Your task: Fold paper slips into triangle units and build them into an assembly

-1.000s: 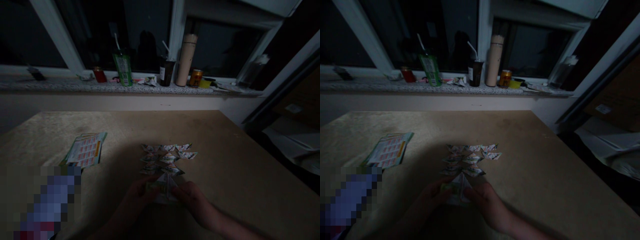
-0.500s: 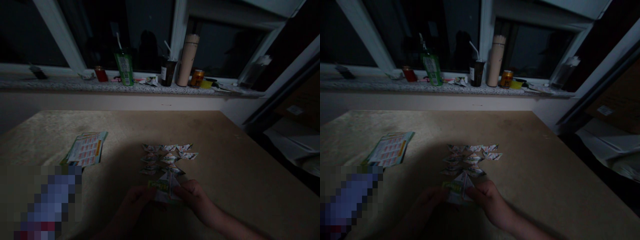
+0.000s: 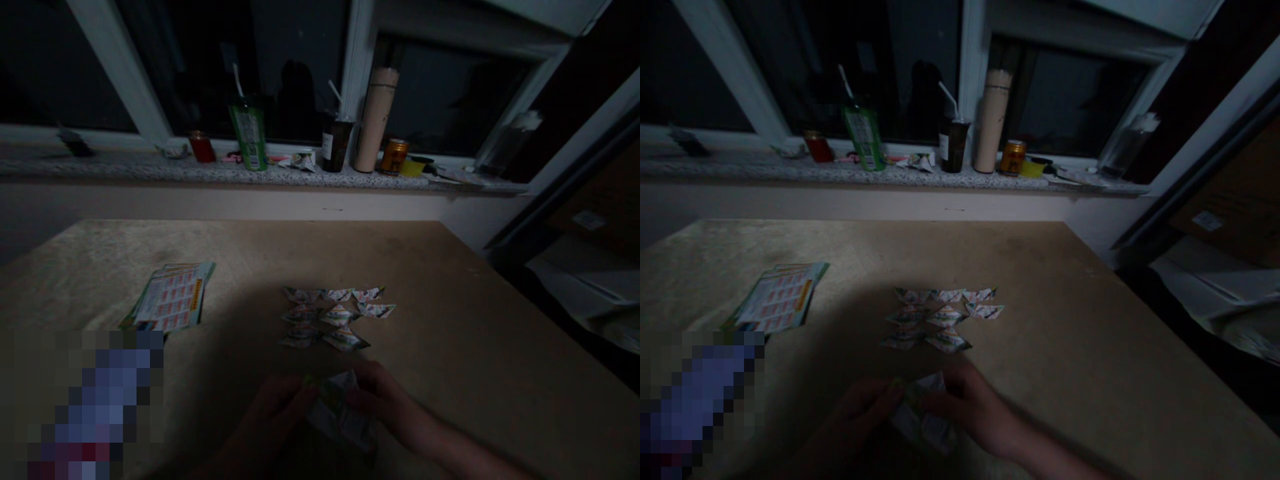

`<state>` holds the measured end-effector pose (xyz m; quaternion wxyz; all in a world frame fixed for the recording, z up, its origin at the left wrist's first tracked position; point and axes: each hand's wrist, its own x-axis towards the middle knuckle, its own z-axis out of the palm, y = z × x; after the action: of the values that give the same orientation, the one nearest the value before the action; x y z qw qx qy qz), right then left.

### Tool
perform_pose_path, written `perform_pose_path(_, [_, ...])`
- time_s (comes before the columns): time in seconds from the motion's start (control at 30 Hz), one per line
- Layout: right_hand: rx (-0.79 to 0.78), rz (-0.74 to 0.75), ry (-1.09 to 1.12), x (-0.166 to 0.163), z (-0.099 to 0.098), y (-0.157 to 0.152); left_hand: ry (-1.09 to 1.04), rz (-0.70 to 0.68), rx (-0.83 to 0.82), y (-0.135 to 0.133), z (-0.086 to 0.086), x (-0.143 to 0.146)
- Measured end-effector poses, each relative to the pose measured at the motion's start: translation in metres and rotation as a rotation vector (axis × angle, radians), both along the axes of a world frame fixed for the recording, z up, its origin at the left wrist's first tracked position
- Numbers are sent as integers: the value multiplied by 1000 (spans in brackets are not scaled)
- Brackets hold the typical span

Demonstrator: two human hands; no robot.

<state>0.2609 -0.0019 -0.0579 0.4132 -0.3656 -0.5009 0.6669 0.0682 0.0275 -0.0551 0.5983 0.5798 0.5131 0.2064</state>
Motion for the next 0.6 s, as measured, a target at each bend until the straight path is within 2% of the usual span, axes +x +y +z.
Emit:
perform_pose_path(0.07, [15, -68, -62, -3, -4, 0, 28, -8, 29, -2, -6, -2])
perform_pose_path(0.2, [32, -179, -178, -7, -14, 2, 62, 96, 33, -1, -8, -2])
perform_pose_path(0.37, [74, -281, -206, -11, -15, 5, -192, -36, 70, 6, 1, 6])
perform_pose_path(0.5, [63, -325, -173, -15, -14, 5, -179, 6, 98, 11, 4, 9])
perform_pose_path(0.6, [114, -354, -127, -17, -11, 6, -169, -5, 90, 13, 4, 10])
